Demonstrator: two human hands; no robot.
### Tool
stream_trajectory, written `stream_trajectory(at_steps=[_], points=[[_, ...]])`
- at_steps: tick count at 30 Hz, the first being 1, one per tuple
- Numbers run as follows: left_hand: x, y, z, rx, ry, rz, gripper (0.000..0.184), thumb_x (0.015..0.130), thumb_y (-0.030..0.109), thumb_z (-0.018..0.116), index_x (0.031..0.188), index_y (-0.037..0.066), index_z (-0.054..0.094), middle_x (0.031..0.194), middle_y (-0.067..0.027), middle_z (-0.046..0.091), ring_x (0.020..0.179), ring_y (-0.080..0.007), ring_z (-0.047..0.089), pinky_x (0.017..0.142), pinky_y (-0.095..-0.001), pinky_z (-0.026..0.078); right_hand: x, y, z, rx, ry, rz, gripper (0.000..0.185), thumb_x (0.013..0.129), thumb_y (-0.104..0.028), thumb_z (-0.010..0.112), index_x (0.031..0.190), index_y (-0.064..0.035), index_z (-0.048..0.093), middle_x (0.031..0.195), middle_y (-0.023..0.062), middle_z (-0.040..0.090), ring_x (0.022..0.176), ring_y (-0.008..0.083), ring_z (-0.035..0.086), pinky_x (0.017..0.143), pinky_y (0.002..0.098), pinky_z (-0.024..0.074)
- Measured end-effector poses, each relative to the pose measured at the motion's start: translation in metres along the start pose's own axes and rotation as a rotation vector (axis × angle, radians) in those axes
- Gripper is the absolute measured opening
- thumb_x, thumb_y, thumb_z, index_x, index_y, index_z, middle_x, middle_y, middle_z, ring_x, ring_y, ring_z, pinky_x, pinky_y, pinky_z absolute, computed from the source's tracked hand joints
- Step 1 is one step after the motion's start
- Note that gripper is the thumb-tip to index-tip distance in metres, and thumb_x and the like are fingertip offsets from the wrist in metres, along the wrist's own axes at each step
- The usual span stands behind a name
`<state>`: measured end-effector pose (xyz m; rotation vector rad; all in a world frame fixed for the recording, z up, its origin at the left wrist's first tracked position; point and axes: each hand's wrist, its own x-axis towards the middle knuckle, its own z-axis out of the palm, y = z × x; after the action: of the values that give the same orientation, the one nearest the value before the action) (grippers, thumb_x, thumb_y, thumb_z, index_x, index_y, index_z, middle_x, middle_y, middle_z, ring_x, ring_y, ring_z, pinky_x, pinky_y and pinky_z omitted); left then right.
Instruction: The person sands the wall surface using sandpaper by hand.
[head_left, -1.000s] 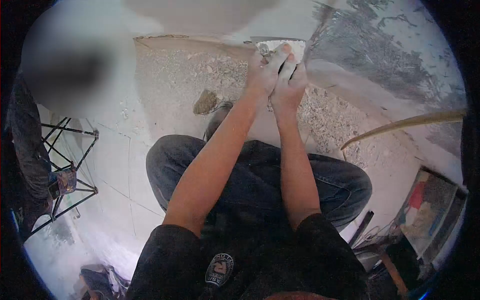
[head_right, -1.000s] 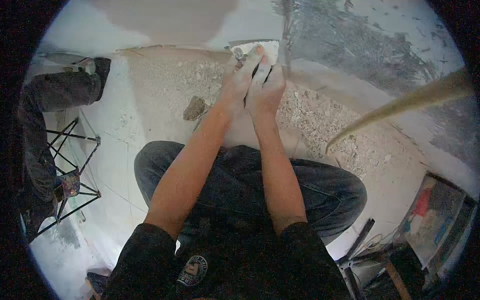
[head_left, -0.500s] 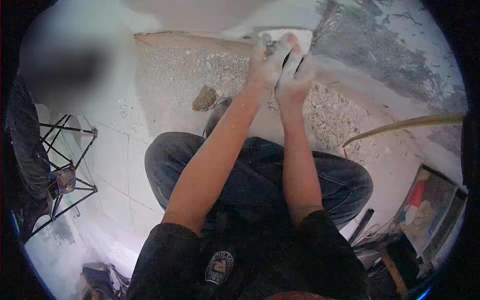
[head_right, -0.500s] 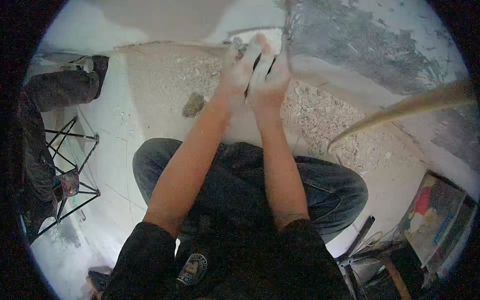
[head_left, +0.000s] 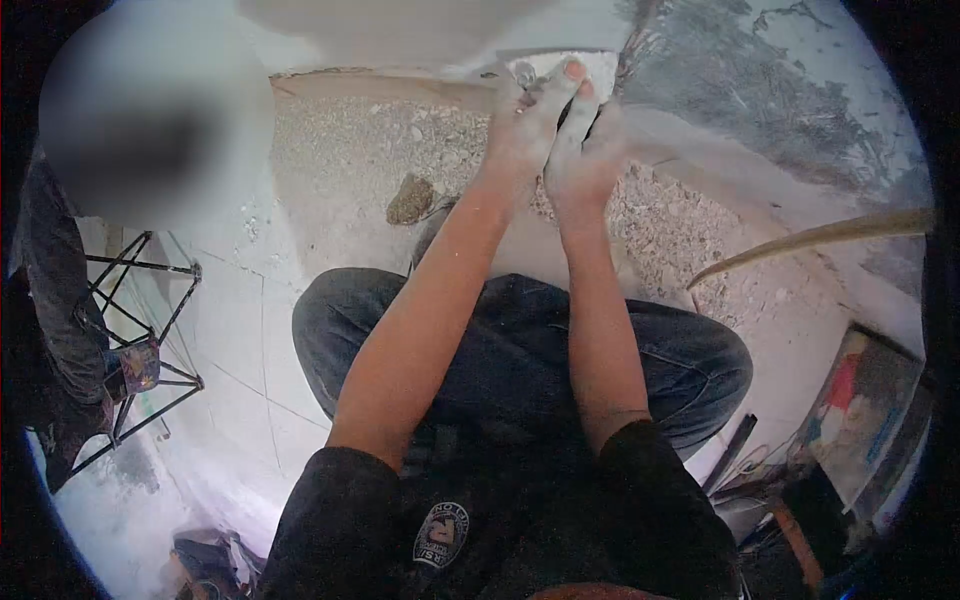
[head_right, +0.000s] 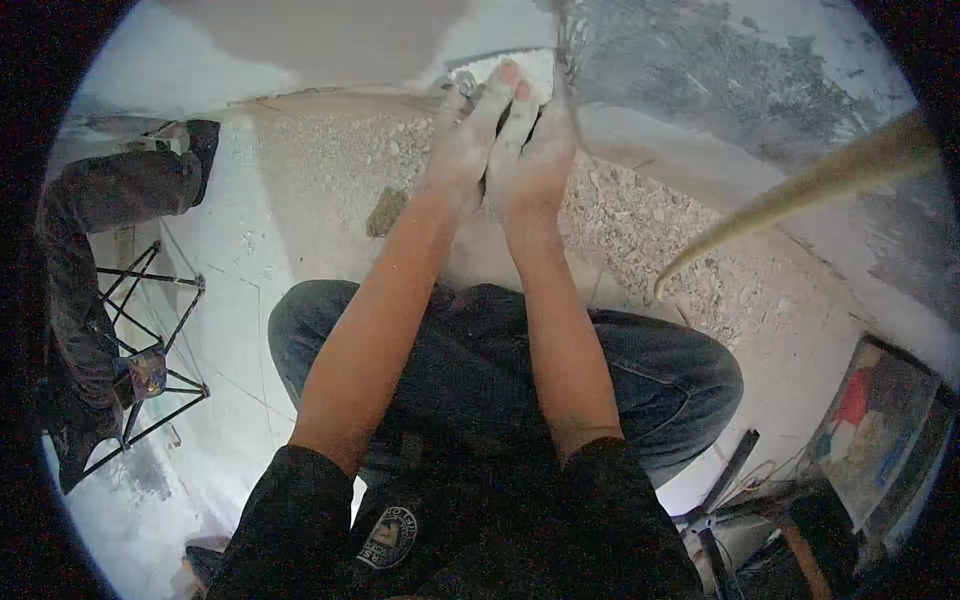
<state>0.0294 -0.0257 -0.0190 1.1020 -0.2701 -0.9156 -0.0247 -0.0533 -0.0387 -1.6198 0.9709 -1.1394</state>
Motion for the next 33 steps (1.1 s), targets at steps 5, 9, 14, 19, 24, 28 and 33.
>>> stream_trajectory(at_steps=[5,9,14,19,24,28,33], points=[[-0.003,0.008,0.002,0.033,-0.019,0.002,0.035,0.09,0.034,0.066,0.11,0.005,0.06,0.101,-0.0019,0.062,0.089,-0.0102,0.059,0.075,-0.026,0.051,0.0,-0.014,0.0,-0.019,0.031,-0.039,0.031,0.099,-0.024,0.045,0.1,0.0048,0.058,0.086,0.0201,0.063,0.08,0.0299,0.062,0.072,0.0387,0.0475],[-0.002,0.007,0.0,-0.013,-0.036,0.047,0.036,0.09,0.034,0.066,0.11,0.005,0.059,0.1,-0.0022,0.062,0.089,-0.01,0.059,0.075,-0.0257,0.05,0.002,-0.01,0.001,0.019,0.016,-0.047,0.031,0.099,-0.024,0.046,0.098,0.005,0.058,0.081,0.0192,0.063,0.076,0.0276,0.061,0.069,0.038,0.0473],[0.002,0.015,0.008,0.007,-0.077,0.218,0.035,0.09,0.035,0.066,0.109,0.006,0.059,0.098,-0.0015,0.062,0.086,-0.0092,0.058,0.074,-0.0248,0.049,0.009,-0.037,-0.006,0.008,0.066,-0.15,0.034,0.098,-0.028,0.05,0.093,0.0048,0.059,0.074,0.0149,0.063,0.069,0.0193,0.058,0.064,0.0338,0.0466],[0.002,0.019,0.008,0.051,-0.089,0.125,0.036,0.09,0.034,0.066,0.108,0.004,0.058,0.097,-0.0019,0.062,0.087,-0.0098,0.058,0.075,-0.0258,0.049,0.011,-0.032,-0.011,0.037,0.026,-0.072,0.032,0.097,-0.026,0.051,0.092,0.0047,0.058,0.076,0.0157,0.064,0.07,0.0217,0.06,0.064,0.0343,0.0476],[0.002,-0.008,-0.006,0.034,0.085,-0.053,0.04,0.089,0.035,0.067,0.11,0.002,0.057,0.098,-0.0031,0.062,0.088,-0.0111,0.059,0.076,-0.0267,0.05,-0.004,0.03,0.007,-0.069,0.039,-0.056,0.034,0.098,-0.025,0.047,0.103,0.0081,0.056,0.086,0.0222,0.064,0.078,0.0329,0.062,0.07,0.0388,0.0474],[0.008,-0.029,-0.019,0.176,0.094,-0.102,0.043,0.087,0.035,0.07,0.11,0.001,0.058,0.096,-0.0039,0.063,0.085,-0.0134,0.06,0.073,-0.0269,0.051,-0.021,0.057,0.017,-0.021,0.109,0.068,0.041,0.1,-0.028,0.045,0.092,0.0097,0.056,0.074,0.0151,0.059,0.07,0.0201,0.055,0.065,0.038,0.0441],[0.027,-0.056,-0.033,0.348,0.074,-0.017,0.044,0.08,0.034,0.075,0.104,-0.001,0.064,0.097,-0.0097,0.069,0.085,-0.0161,0.064,0.075,-0.0305,0.051,-0.026,0.073,0.013,0.109,0.087,0.099,0.039,0.1,-0.028,0.045,0.092,0.008,0.057,0.077,0.0172,0.061,0.07,0.0232,0.058,0.063,0.0382,0.0441]])
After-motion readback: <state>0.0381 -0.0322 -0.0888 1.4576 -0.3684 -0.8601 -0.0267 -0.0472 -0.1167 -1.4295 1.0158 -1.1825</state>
